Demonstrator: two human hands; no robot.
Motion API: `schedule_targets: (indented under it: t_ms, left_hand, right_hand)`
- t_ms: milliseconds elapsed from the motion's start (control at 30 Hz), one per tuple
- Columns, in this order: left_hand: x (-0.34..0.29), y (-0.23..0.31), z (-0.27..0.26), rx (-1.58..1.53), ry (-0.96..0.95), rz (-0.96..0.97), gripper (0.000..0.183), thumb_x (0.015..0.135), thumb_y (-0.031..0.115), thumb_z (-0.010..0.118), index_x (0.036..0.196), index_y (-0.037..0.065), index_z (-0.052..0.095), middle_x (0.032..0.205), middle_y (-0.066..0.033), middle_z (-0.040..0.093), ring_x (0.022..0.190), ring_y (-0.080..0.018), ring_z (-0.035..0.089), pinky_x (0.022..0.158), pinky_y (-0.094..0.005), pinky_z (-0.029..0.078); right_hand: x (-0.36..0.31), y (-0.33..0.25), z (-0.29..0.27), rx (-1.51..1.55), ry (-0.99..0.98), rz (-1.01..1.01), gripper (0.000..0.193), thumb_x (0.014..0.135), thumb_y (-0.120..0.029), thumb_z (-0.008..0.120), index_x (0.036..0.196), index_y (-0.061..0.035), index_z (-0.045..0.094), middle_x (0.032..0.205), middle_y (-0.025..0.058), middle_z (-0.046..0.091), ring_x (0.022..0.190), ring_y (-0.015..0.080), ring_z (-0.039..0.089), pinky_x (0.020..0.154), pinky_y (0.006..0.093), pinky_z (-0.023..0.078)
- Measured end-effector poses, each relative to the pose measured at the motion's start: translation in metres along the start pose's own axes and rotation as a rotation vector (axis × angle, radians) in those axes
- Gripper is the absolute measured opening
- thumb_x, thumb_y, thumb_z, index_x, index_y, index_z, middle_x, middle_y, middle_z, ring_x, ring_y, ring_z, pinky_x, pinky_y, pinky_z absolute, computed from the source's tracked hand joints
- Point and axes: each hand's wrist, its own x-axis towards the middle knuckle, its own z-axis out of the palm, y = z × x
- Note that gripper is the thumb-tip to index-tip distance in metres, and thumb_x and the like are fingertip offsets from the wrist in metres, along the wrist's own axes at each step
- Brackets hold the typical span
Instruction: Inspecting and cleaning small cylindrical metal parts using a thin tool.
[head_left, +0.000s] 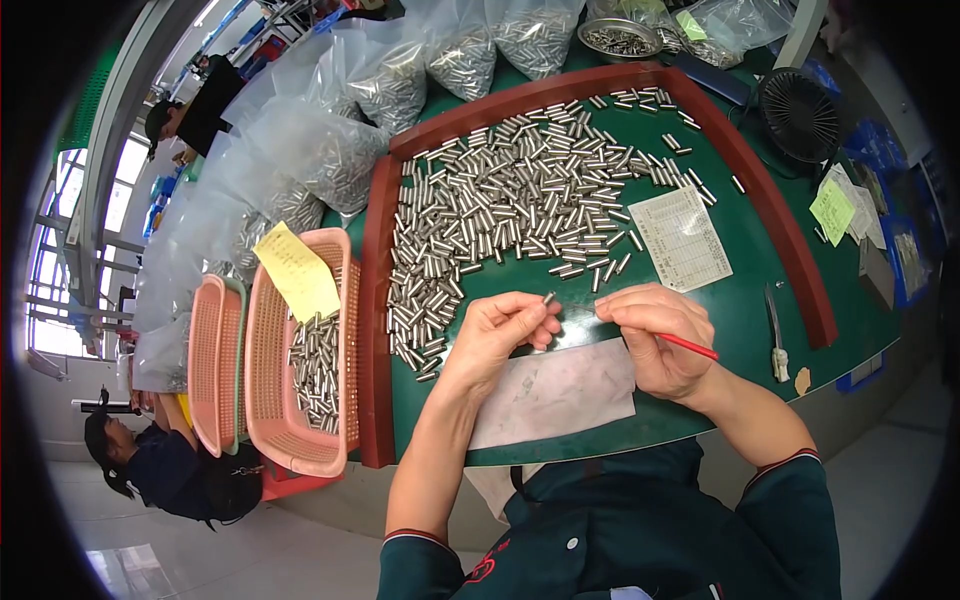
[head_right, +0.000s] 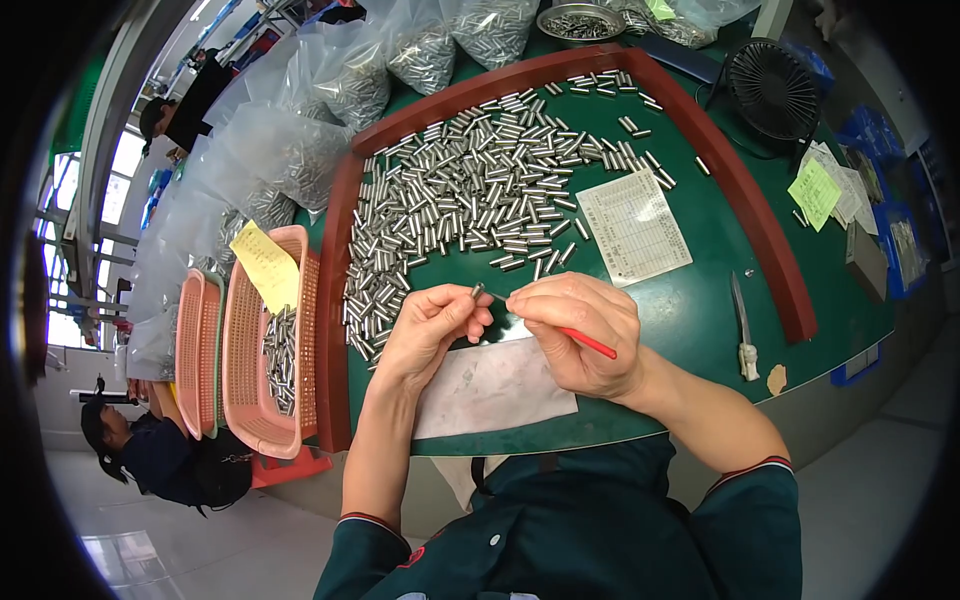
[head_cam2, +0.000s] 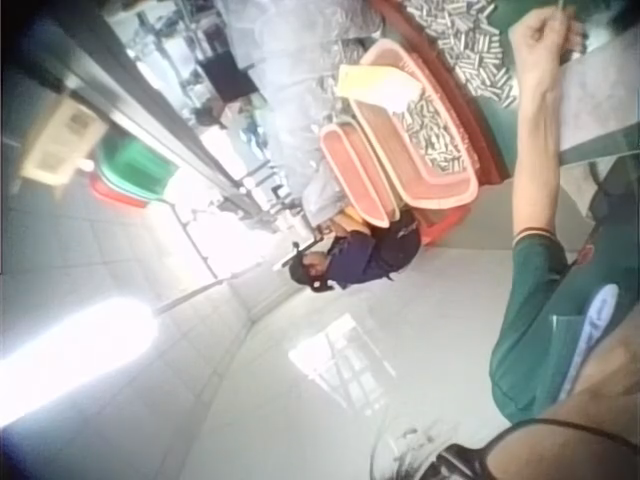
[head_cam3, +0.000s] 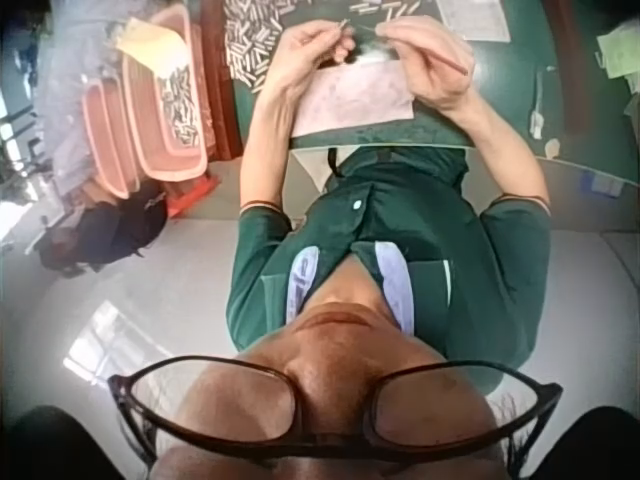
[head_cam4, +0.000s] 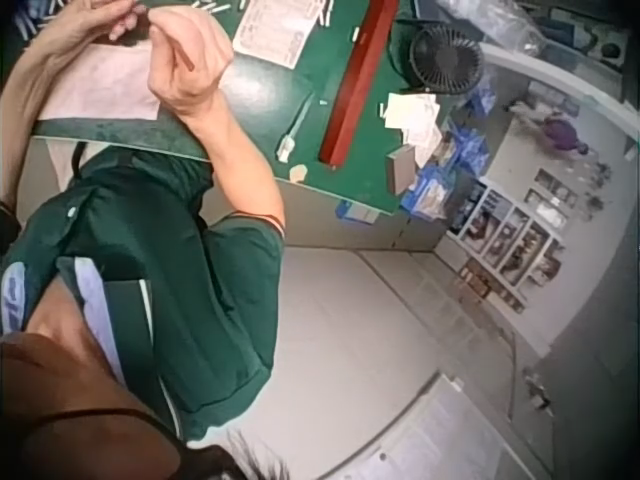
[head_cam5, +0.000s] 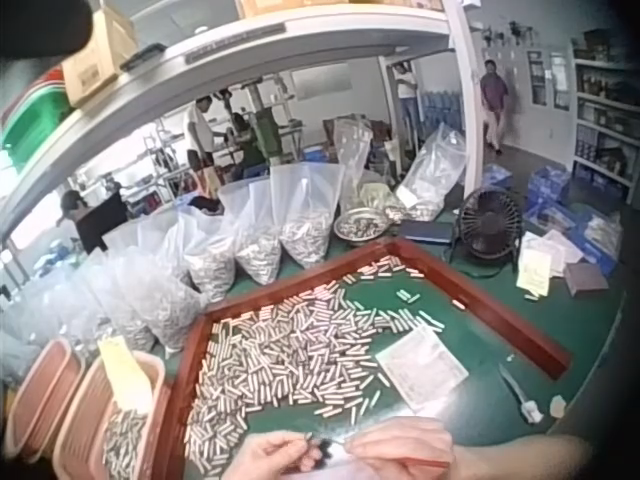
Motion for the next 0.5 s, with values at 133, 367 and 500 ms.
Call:
schedule_targets:
  t_ms: [133, 367, 500]
  left_hand:
    - [0.0007, 0.0029, 0.0012, -0.041, 0.016, -0.036, 0.034, 0.094, 0.025, 0.046, 0.092, -0.005, 0.061, 0.077, -0.0105, 0.064, 0.063, -0.0128, 0.057, 0.061, -0.0236, 0.048]
    - [0.0024, 0.0047, -0.0053, -0.157, -0.019, -0.069, 0.037, 0.095, 0.028, 0.044, 0.091, -0.005, 0.060, 0.075, -0.0104, 0.063, 0.061, -0.0133, 0.058, 0.058, -0.0239, 0.048]
    - [0.0021, 0.0055, -0.0066, -0.133, -0.024, -0.035, 0.028, 0.092, 0.022, 0.050, 0.096, -0.004, 0.060, 0.080, -0.0095, 0.063, 0.067, -0.0121, 0.058, 0.064, -0.0238, 0.049]
  right_hand:
    - [0.0004, 0.0012, -0.0017, 0.002, 0.025, -0.005, 0.017, 0.073, 0.010, 0.061, 0.088, 0.0026, 0.056, 0.076, 0.0133, 0.064, 0.067, 0.0252, 0.064, 0.057, 0.0301, 0.052]
    - [0.0000, 0.0017, 0.0002, 0.000, 0.013, -0.010, 0.016, 0.074, 0.009, 0.060, 0.088, 0.0030, 0.056, 0.077, 0.0138, 0.064, 0.067, 0.0255, 0.064, 0.058, 0.0303, 0.052]
    - [0.0003, 0.0022, 0.0005, 0.010, 0.006, -0.012, 0.015, 0.075, 0.008, 0.059, 0.089, 0.0027, 0.056, 0.077, 0.0140, 0.064, 0.067, 0.0255, 0.065, 0.058, 0.0303, 0.052]
